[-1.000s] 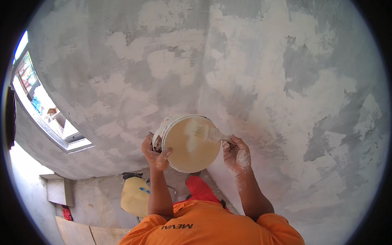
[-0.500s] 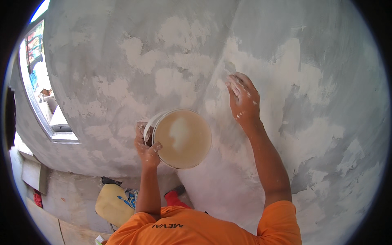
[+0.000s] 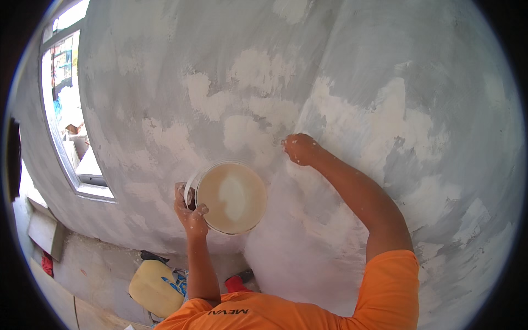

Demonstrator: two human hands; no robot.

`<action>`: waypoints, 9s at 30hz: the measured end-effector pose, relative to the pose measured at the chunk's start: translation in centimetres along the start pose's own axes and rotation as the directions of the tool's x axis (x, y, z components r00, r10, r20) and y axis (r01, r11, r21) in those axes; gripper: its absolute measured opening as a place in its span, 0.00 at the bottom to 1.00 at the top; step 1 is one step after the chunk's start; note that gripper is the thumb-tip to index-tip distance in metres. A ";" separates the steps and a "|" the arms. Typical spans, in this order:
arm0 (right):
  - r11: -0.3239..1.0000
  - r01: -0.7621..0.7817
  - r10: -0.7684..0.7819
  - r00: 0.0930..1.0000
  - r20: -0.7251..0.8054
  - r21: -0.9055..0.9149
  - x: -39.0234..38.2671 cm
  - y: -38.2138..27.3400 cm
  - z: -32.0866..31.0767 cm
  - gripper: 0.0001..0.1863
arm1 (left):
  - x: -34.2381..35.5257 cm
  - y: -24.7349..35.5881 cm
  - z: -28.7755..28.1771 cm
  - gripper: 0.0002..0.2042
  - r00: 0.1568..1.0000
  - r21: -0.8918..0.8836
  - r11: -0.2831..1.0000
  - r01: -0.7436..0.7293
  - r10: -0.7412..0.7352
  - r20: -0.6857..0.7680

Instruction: The person applies plaster to an interior wall corner using a brush, dipping the brush into a bucket of plaster mixture and spreading it onto the wall and ceiling joints.

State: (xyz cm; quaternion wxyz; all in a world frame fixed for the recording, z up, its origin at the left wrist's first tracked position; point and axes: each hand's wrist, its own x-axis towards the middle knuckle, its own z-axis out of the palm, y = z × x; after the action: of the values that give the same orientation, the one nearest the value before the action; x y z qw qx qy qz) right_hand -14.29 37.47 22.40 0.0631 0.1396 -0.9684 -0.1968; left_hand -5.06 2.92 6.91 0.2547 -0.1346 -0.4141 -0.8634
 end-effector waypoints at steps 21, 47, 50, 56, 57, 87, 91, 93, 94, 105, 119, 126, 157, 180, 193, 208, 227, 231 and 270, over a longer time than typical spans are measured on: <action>0.978 0.050 -0.096 0.970 -0.223 -0.202 1.5 -6.5 8.4 0.09 | 1.2 0.8 -0.7 0.21 0.998 -0.015 0.998 0.059 -0.059 -0.031; 0.981 -0.183 0.185 0.983 -0.013 0.069 2.1 -12.4 20.9 0.14 | 3.2 5.3 -4.4 0.15 0.987 0.291 0.955 -0.060 0.100 -0.123; 0.935 -0.264 0.321 0.914 -0.248 0.236 4.3 -7.1 19.9 0.12 | 3.1 6.7 -3.9 0.14 0.986 0.281 0.956 -0.082 0.118 -0.114; 0.901 -0.206 0.434 0.482 -0.761 0.383 -0.6 -6.8 1.4 0.12 | 2.4 6.5 -6.4 0.14 0.985 0.346 0.933 -0.099 0.141 -0.099; 0.895 -0.153 0.441 0.452 -0.775 0.420 -0.9 -7.2 1.6 0.13 | 2.2 6.5 -6.6 0.14 0.983 0.364 0.927 -0.089 0.141 -0.119; 0.926 -0.366 0.208 0.697 -0.686 -0.090 1.5 -6.1 5.3 0.15 | -0.5 8.3 -10.7 0.19 0.951 0.488 0.869 -0.077 0.212 -0.227; 0.871 -0.284 0.275 0.958 0.082 0.401 3.2 -9.3 8.8 0.19 | 0.1 6.6 -9.8 0.18 0.923 0.465 0.876 -0.124 0.274 -0.271; 0.884 -0.265 0.193 0.957 0.217 0.385 2.7 -8.1 9.3 0.20 | -0.1 6.1 -9.3 0.18 0.908 0.494 0.859 -0.132 0.305 -0.288; 0.890 -0.257 0.154 0.947 0.282 0.377 2.3 -7.5 9.2 0.21 | -0.1 6.1 -9.2 0.18 0.922 0.471 0.876 -0.101 0.260 -0.286; 0.885 -0.199 0.465 0.326 -0.823 0.421 -3.2 -4.5 -7.1 0.09 | -0.6 7.4 -9.2 0.17 0.975 0.567 0.822 -0.039 0.155 -0.159; 0.787 -0.597 0.466 0.413 -0.782 0.153 -1.4 -1.4 -6.5 0.18 | -1.1 4.7 -10.1 0.17 0.985 0.439 0.896 -0.071 0.131 -0.109; 0.808 -0.575 0.153 0.416 -0.896 -0.129 -3.1 -4.2 -6.6 0.11 | -2.4 6.9 -10.1 0.17 0.984 0.504 0.863 -0.040 0.121 -0.130; 0.954 -0.210 0.267 0.922 -0.281 0.216 -5.6 -1.7 -5.9 0.16 | -4.0 6.9 -5.9 0.17 0.997 0.396 0.915 -0.078 0.083 0.004; 0.933 -0.343 0.311 0.612 -0.727 0.111 -2.4 0.5 -9.3 0.13 | -3.5 7.4 -5.9 0.15 0.992 0.289 0.956 -0.051 0.083 -0.099; 0.669 0.597 -0.451 0.800 -0.396 0.442 -14.7 -18.0 -15.0 0.10 | -3.0 5.7 -5.8 0.17 0.995 0.215 0.973 -0.087 0.077 0.057; 0.784 0.439 -0.551 0.818 0.165 0.439 -15.6 -21.1 -0.7 0.16 | -5.6 5.6 0.3 0.13 0.927 0.240 0.941 -0.238 0.146 0.345; -0.136 0.103 0.211 0.975 -0.073 0.985 -15.6 -14.1 -7.9 0.17 | -5.2 4.2 -2.4 0.14 0.986 0.278 0.960 -0.039 -0.007 0.164; -0.358 0.090 0.288 0.957 0.018 0.929 -16.3 -11.8 -7.6 0.16 | -5.0 4.1 -1.8 0.14 0.986 0.158 0.987 -0.022 -0.005 0.166; 0.825 -0.117 -0.198 0.857 -0.477 -0.553 -11.7 -4.0 -8.2 0.14 | -5.3 -1.1 1.8 0.14 0.965 -0.049 0.972 0.228 -0.219 0.144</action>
State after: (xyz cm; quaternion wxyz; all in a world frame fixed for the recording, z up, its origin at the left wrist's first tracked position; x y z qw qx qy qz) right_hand -0.69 34.41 27.55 0.3531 0.1833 -0.8103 -0.4303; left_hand -1.24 6.61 4.94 0.1221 -0.1544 -0.4148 -0.8884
